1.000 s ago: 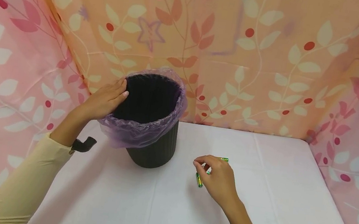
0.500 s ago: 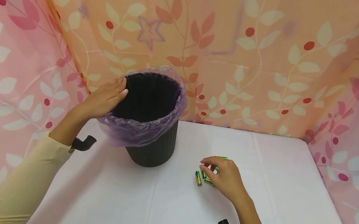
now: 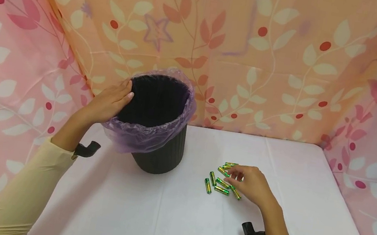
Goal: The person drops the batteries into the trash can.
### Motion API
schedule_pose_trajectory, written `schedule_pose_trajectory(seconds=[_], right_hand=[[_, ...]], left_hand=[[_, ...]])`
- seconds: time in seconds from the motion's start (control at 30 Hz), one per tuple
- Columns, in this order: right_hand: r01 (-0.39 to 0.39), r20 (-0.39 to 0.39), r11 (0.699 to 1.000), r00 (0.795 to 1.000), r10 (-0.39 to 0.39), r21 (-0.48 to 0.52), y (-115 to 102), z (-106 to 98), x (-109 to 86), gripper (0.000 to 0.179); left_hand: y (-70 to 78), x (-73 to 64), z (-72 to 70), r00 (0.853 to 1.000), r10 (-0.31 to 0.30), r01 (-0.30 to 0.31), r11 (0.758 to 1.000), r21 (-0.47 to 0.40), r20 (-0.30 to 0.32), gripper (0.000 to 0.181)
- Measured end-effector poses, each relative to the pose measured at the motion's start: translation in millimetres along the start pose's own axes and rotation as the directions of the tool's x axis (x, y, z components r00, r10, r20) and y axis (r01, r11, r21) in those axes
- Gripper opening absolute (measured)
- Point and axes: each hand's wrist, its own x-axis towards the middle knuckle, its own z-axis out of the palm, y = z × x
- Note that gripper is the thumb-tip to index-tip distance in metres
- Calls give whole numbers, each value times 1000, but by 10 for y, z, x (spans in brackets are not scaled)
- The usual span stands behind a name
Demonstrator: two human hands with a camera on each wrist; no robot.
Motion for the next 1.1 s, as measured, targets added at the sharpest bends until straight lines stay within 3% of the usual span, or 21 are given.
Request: schedule_pose_trajectory(seconds=[0.2, 0.5, 0.8, 1.1], right_hand=[[-65, 122, 997, 990, 69, -33, 66, -36, -21, 14], [-181, 249, 980, 948, 197, -84, 111, -67, -79, 21], [-245, 282, 963, 921, 267, -114, 133, -44, -125, 27], [-254, 284, 956, 915, 288, -150, 122, -24, -144, 28]], left_hand=[[11, -9, -2, 1000, 2, -2, 1000, 1, -7, 65], [17, -11, -6, 1000, 2, -2, 1000, -8, -7, 64], [21, -12, -12, 1000, 9, -9, 1000, -1, -13, 64], [37, -40, -22, 1000, 12, -12, 1000, -4, -12, 63]])
